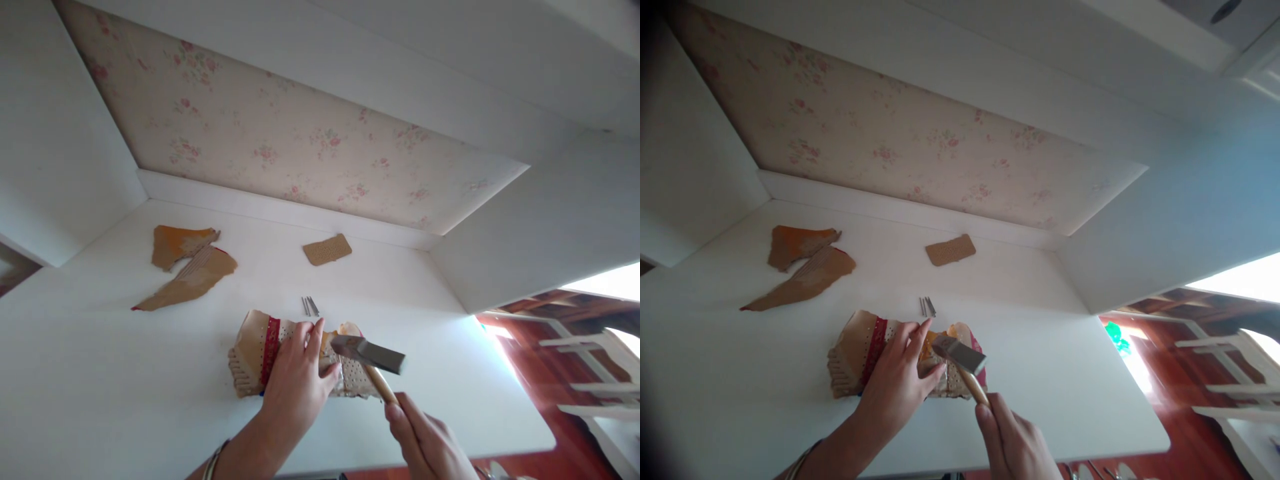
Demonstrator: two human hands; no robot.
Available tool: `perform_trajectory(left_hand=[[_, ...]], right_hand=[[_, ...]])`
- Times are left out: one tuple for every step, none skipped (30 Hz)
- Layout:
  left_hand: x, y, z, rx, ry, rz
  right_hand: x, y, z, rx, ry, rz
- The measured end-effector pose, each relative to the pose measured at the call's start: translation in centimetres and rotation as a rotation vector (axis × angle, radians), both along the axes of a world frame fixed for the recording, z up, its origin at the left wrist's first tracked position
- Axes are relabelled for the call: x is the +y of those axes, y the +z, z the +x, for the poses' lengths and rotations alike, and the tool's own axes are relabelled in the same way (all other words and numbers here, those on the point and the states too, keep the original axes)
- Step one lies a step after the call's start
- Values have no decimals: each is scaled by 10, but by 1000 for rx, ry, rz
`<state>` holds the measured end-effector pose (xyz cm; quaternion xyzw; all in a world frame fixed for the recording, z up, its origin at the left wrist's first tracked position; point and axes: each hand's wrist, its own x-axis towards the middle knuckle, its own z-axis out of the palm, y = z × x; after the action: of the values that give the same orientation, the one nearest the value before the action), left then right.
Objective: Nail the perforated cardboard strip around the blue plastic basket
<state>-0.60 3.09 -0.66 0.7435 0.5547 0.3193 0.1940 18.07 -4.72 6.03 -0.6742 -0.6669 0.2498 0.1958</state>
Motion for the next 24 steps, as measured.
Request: perform_trajectory(left_hand=[[0, 0, 0, 0, 5, -1], [0, 0, 0, 1, 10, 0], [0, 0, 0, 1, 12, 2], [-1, 0, 0, 2, 11, 6], [-1, -1, 0, 3, 9, 13], [-1, -1, 0, 4, 5, 19], [-2, -1, 0, 5, 3, 24], [-2, -1, 0, 6, 1, 26], [-1, -2, 0, 5, 1, 27], [-1, -2, 0, 4, 2, 27], [-1, -2, 1, 2, 5, 28], [0, -2, 1, 0, 8, 29], [0, -2, 1, -2, 11, 30], [1, -2, 1, -4, 12, 29], [1, -2, 1, -7, 13, 26], [1, -2, 1, -11, 13, 24], [1, -2, 1, -16, 12, 22], [1, -1, 1, -21, 11, 20], [1, -1, 0, -25, 15, 16], [1, -1, 0, -28, 15, 11], [0, 0, 0, -30, 15, 4], [0, 0, -1, -31, 12, -4], [0, 0, -1, -32, 6, -10], [0, 0, -1, -33, 1, -10]], right_hand=[[1, -1, 0, -2, 10, -24], [1, -3, -1, -2, 18, -47], [1, -4, -1, 2, 21, -62], [1, -5, -1, 9, 16, -63], [1, -5, -1, 19, 3, -52], [1, -6, 0, 27, -15, -36], [2, -6, 1, 32, -34, -18], [2, -7, 2, 32, -48, -6], [2, -9, 3, 28, -51, -7], [3, -10, 5, 25, -36, -28], [4, -12, 6, 24, -6, -63], [5, -13, 7, 27, 22, -97], [5, -14, 7, 35, 34, -119], [5, -13, 8, 50, 24, -124], [6, -12, 8, 75, -9, -110], [6, -9, 8, 104, -61, -84], [6, -7, 8, 133, -119, -58], [8, -4, 9, 158, -172, -45], [10, -2, 11, 169, -215, -46], [14, -2, 14, 161, -247, -50], [19, -3, 18, 132, -269, -54], [25, -7, 23, 86, -280, -53], [31, -12, 29, 26, -280, -44], [38, -19, 35, -42, -276, -30]])
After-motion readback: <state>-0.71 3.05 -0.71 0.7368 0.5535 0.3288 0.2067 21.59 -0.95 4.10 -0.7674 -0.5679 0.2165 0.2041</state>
